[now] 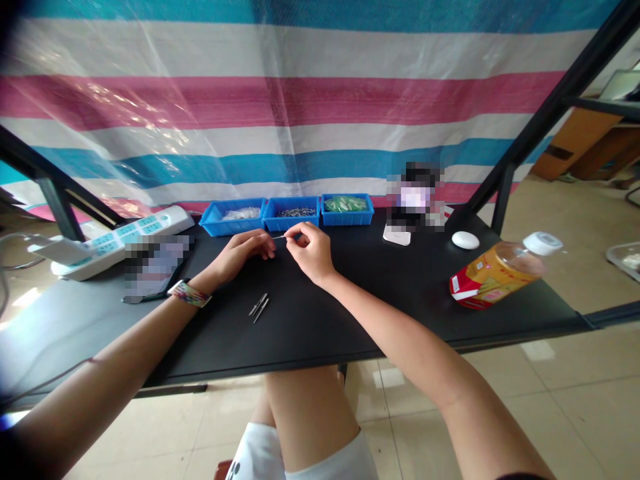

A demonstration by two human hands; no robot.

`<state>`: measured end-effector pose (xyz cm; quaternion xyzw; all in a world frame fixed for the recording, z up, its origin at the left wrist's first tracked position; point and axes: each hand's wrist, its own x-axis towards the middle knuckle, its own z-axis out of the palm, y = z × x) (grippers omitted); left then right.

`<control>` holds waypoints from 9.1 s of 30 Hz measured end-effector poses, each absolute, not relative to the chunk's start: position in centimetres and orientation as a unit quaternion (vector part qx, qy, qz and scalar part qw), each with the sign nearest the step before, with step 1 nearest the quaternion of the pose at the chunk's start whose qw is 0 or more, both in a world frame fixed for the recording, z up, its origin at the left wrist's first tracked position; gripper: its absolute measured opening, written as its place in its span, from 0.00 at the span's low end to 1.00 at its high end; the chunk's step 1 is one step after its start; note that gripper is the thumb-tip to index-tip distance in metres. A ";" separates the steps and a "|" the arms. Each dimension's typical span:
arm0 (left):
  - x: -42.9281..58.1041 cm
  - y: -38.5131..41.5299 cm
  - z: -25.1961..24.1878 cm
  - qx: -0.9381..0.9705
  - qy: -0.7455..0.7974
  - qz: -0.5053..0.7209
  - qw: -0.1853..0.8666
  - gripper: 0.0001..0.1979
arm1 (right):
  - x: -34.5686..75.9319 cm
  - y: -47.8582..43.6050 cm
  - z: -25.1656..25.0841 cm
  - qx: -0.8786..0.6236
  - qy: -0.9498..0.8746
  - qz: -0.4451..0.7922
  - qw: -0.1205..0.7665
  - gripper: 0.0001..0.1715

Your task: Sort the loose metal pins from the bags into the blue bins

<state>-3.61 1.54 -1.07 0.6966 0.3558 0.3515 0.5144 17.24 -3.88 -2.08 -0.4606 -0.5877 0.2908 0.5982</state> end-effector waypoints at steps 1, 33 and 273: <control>-3.6 1.6 -1.1 0.696 0.357 0.353 0.514 0.24 | 17.2 -3.9 -2.1 -0.460 -0.593 0.287 0.596 0.04; -3.3 1.2 -0.6 0.717 0.377 0.337 0.479 0.24 | 17.2 -2.6 -3.0 -0.430 -0.528 0.441 0.585 0.12; -3.6 1.7 -0.9 0.636 0.367 0.367 0.571 0.17 | 15.9 -3.8 -2.4 -0.373 -0.725 0.371 0.445 0.10</control>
